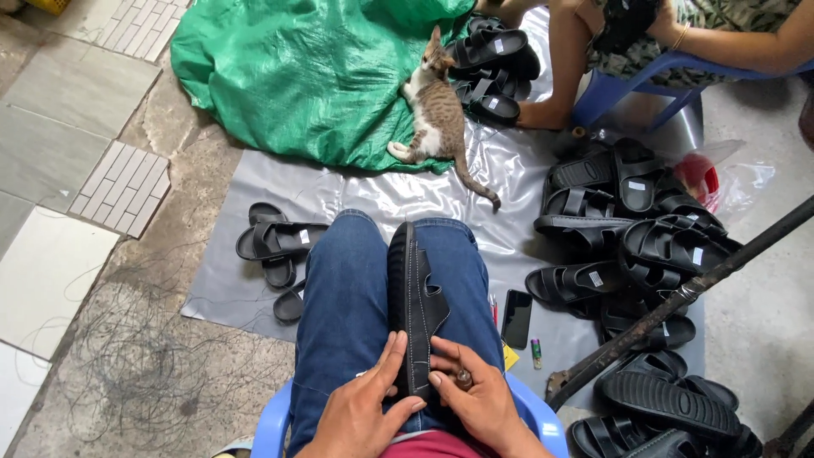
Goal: Hand-sewing a strap onto a black sandal using a needle and thread.
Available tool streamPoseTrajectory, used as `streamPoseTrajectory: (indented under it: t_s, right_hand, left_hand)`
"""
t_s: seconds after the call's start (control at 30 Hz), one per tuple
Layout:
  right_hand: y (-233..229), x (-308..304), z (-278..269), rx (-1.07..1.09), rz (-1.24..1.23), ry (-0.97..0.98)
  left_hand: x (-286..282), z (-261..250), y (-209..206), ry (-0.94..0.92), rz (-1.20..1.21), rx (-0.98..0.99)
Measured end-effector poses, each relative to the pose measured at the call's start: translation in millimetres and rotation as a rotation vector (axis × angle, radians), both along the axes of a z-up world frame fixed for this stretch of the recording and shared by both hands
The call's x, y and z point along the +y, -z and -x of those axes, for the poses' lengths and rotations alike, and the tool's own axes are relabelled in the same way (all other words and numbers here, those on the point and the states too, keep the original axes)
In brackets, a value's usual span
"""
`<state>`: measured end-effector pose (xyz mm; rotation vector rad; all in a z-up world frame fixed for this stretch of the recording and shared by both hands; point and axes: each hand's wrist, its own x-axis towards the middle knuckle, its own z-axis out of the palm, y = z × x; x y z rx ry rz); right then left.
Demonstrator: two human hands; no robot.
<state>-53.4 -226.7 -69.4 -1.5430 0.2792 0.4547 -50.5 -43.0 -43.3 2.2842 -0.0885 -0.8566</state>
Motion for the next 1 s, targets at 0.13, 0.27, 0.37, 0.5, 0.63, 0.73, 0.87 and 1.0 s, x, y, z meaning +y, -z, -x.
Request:
streamPoseTrajectory:
  t_s: [0.13,0.27,0.37,0.5,0.63,0.73,0.87,1.0]
  right_hand:
    - [4,-7,2,-0.007,-0.042,-0.001]
    - [6,-6,1,-0.025,-0.042,0.01]
    - [9,-4,0,-0.041,-0.029,0.032]
    - [-12,2,-9,-0.033,0.224,-0.018]
    - [-30,-13,-11,-0.157,0.377,-0.224]
    - [-43,-27,-12,0.035,0.522,-0.437]
    - [-53,-42,-25,0.029,0.655,-0.623]
    - [-62,-46,-38,-0.191,0.641,-0.627]
  left_hand:
    - [-6,11,15,0.041,0.02,-0.227]
    - [-7,7,12,0.022,0.047,-0.245]
    - [-7,2,5,-0.031,0.081,-0.221]
    - [-5,-4,-7,-0.119,0.096,-0.176]
    - [18,-8,-18,-0.148,0.173,-0.11]
    - [48,-5,-15,-0.371,0.47,-0.069]
    - [96,-13,-16,-0.645,0.182,0.097]
    - [109,-22,-23,-0.409,-0.366,-0.141]
